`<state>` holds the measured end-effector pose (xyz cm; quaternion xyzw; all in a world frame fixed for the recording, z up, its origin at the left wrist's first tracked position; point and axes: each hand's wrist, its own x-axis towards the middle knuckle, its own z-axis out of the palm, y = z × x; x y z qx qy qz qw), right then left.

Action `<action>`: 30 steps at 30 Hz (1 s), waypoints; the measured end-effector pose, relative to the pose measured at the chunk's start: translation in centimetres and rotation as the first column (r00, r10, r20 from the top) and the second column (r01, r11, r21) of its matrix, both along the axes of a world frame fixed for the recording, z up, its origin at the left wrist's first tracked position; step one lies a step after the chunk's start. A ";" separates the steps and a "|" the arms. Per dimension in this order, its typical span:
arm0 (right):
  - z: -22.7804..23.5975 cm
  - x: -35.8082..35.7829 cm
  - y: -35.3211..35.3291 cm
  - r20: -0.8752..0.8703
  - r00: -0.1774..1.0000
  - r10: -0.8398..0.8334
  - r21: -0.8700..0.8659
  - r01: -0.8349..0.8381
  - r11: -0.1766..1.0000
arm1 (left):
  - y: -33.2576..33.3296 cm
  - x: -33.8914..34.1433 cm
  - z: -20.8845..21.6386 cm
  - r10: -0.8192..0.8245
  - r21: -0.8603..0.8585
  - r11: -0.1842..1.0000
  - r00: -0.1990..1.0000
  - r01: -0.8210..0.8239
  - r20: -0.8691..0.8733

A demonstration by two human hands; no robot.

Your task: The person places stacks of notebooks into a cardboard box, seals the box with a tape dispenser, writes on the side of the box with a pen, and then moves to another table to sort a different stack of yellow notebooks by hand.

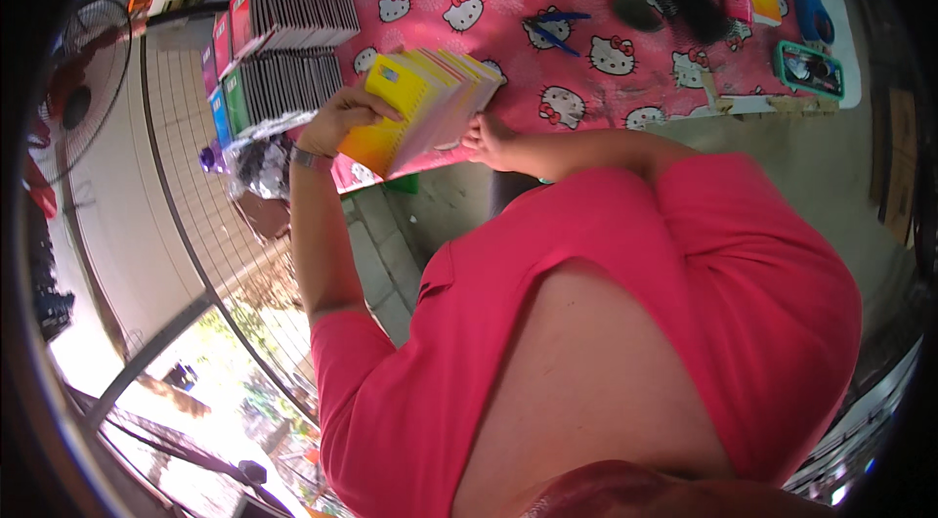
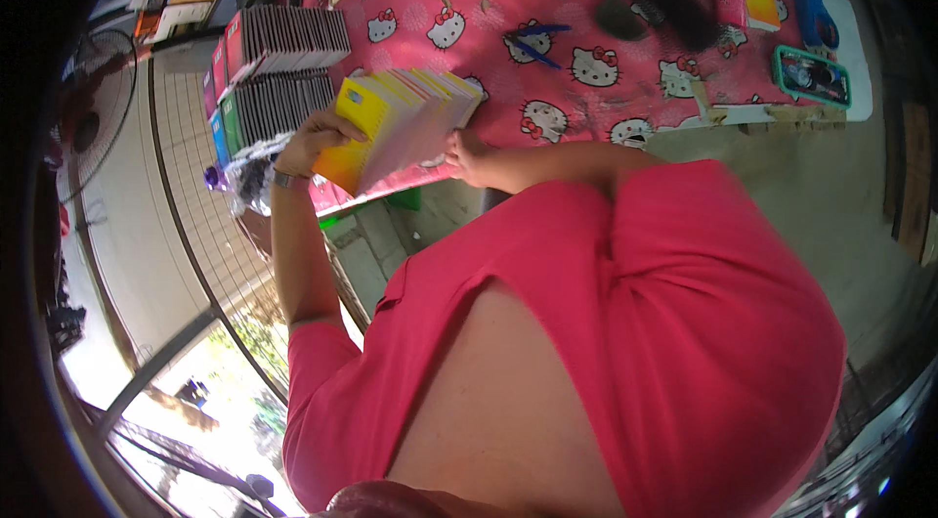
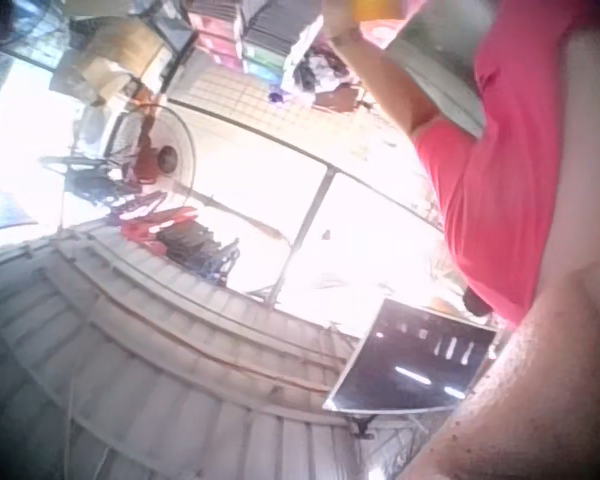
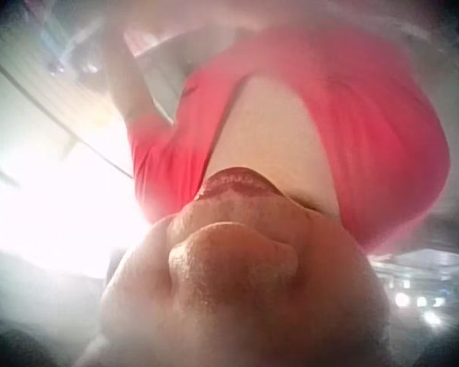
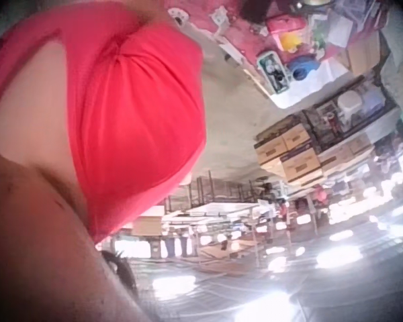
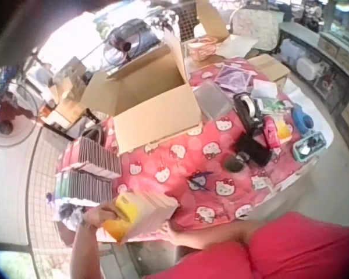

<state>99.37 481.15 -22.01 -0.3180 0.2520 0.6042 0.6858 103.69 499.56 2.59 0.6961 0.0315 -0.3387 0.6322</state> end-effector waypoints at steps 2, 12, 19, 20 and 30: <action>-1.4 1.7 -2.3 0.169 0.950 0.262 0.556 -0.312 0.771 | -0.6 0.7 0.6 -0.159 0.061 0.986 0.982 0.153 0.100; -20.2 -11.5 -15.1 0.483 -0.242 0.841 -0.671 -0.719 0.179 | -2.4 1.1 2.6 -0.319 0.354 0.906 0.925 0.233 0.206; -20.1 -13.2 -16.7 0.356 0.161 0.921 -0.622 -0.695 0.362 | -5.9 -0.7 3.7 -0.423 0.832 0.554 0.869 0.024 0.256; -20.1 -13.4 -17.0 0.355 0.186 0.916 -0.611 -0.696 0.377 | -6.5 -0.9 3.8 -0.386 0.828 0.561 0.889 0.013 0.248; -19.1 -8.5 -14.4 0.335 0.398 0.854 -0.582 -0.626 0.519 | -9.0 -2.4 3.5 -0.370 0.908 0.402 0.886 -0.119 0.279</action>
